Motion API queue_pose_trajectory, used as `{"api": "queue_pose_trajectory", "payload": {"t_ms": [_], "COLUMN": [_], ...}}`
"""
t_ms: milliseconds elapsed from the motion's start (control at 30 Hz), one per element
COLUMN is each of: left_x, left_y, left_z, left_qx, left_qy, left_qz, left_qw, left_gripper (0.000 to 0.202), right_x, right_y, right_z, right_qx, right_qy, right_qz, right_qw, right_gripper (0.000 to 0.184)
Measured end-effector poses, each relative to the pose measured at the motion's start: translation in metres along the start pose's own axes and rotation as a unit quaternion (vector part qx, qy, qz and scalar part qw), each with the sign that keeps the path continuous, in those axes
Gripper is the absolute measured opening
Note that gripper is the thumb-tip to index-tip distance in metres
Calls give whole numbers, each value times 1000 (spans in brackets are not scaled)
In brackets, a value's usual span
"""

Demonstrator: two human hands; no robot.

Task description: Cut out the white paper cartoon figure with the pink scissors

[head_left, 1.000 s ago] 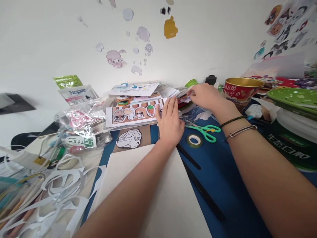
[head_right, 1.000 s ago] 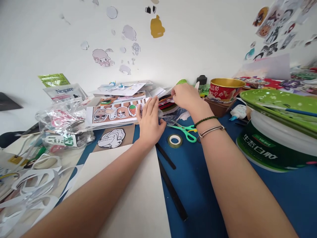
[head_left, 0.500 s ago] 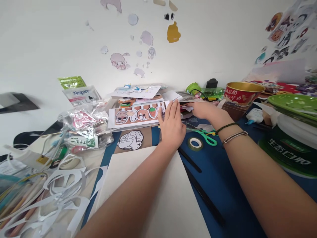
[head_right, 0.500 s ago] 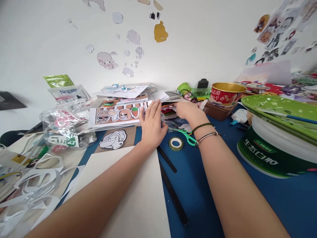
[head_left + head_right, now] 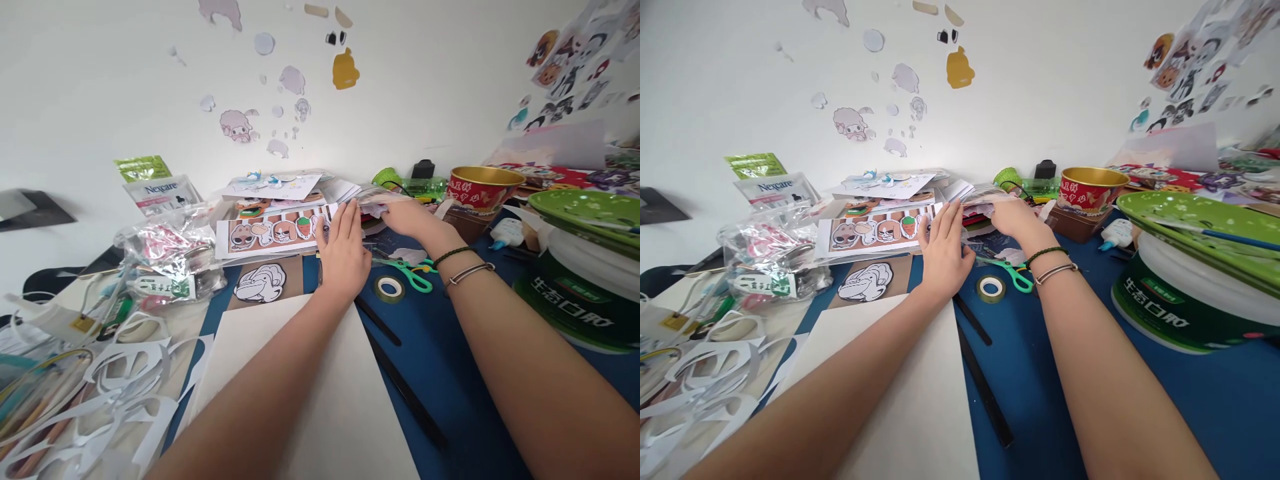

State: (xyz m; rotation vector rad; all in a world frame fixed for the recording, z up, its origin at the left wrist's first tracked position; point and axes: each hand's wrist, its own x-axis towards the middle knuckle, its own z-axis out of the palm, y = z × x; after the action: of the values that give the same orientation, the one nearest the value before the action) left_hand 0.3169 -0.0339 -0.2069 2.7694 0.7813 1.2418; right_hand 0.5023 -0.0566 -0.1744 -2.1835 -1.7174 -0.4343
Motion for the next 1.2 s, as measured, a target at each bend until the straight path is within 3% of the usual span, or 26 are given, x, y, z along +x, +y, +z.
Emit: {"api": "queue_pose_trajectory", "payload": {"t_ms": [333, 733, 967, 1200], "left_x": [2, 2, 1, 0], "left_y": [0, 2, 2, 5], "left_z": [-3, -5, -4, -9], "left_qx": [11, 24, 26, 48], "left_qy": [-17, -39, -40, -61], "left_qz": [-21, -24, -17, -5], "left_qw": [1000, 999, 999, 997], "left_gripper": [71, 72, 71, 66], "right_x": [4, 3, 4, 7], "right_y": [-16, -12, -7, 1], "right_z": [-23, -18, -12, -5], "right_qx": [18, -6, -34, -39], "right_qy": [-71, -125, -142, -171], "right_qz": [45, 72, 97, 80], "right_qw": [996, 990, 985, 981], "right_gripper": [35, 23, 28, 25]}}
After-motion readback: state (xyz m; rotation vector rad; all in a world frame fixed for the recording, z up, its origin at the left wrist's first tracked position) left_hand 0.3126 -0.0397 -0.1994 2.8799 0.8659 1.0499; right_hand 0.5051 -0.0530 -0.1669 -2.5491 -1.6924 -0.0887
